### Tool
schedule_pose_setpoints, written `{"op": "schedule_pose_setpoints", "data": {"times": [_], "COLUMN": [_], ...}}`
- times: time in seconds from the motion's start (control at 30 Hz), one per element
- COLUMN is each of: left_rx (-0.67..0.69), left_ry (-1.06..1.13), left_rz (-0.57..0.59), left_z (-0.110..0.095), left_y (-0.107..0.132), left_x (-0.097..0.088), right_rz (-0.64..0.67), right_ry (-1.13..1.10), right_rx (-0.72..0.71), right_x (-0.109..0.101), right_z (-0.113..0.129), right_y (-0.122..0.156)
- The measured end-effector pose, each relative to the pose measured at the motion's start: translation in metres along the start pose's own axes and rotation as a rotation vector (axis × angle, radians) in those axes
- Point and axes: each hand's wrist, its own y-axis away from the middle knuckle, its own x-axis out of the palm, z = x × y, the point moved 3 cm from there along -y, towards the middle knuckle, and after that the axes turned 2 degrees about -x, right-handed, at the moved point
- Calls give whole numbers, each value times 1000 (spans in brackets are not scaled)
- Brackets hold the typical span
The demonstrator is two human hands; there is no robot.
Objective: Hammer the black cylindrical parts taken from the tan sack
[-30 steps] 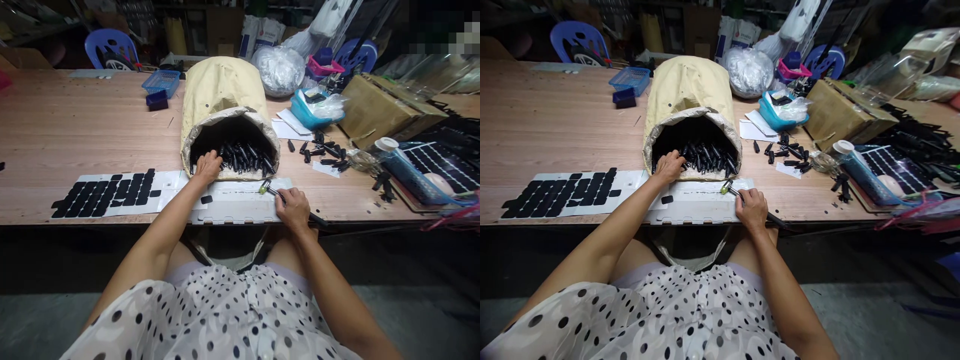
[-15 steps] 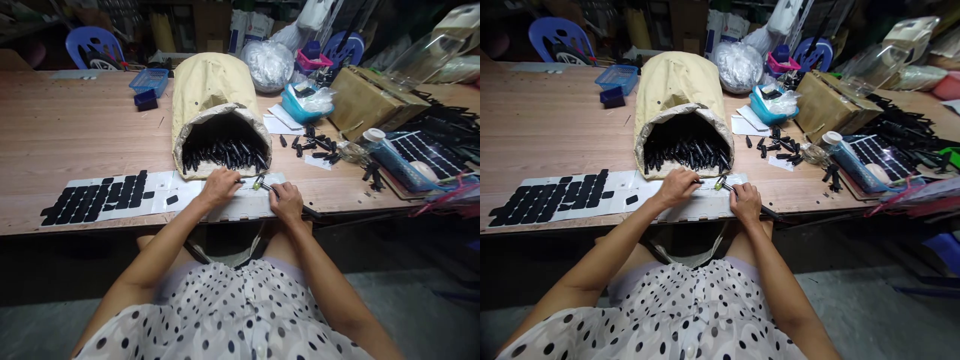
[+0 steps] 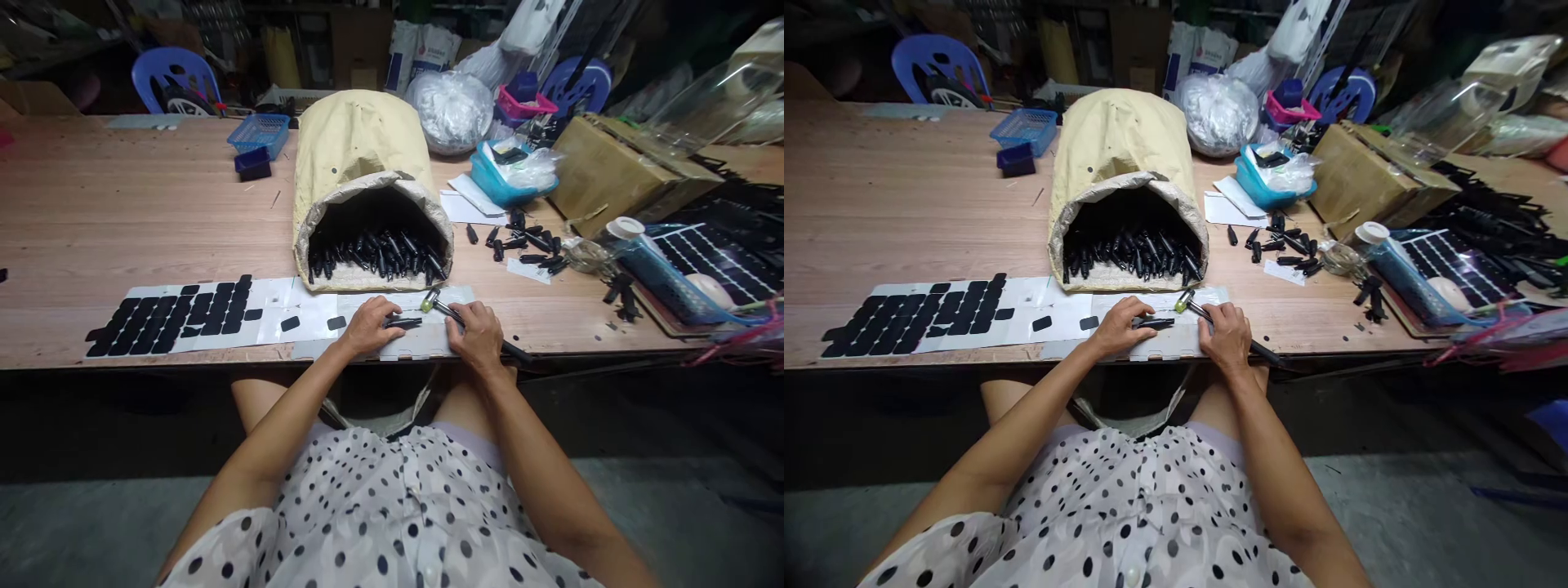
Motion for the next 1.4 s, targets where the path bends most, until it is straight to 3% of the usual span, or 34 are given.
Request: {"op": "schedule_pose_setpoints", "data": {"times": [0.23,0.5,1.0,1.13,1.4], "left_rx": [-1,-55,-85,-90,-81], "left_ry": [26,55,56,56,5], "left_rz": [-9,6,13,0,6], "left_z": [-1,-2,-1,-3,-4], "left_y": [-1,-3,-5,-4,-6], "left_x": [6,6,8,8,4], "right_rz": [-42,-22,60,59,71], "right_ry": [-143,-459,-507,-445,-8], "right_rx": [49,14,-30,-23,26], "right_x": [-15,-36,-30,-27,-13], "right_z": [3,46,69,58,0], "right_y": [6,30,35,30,-4]}}
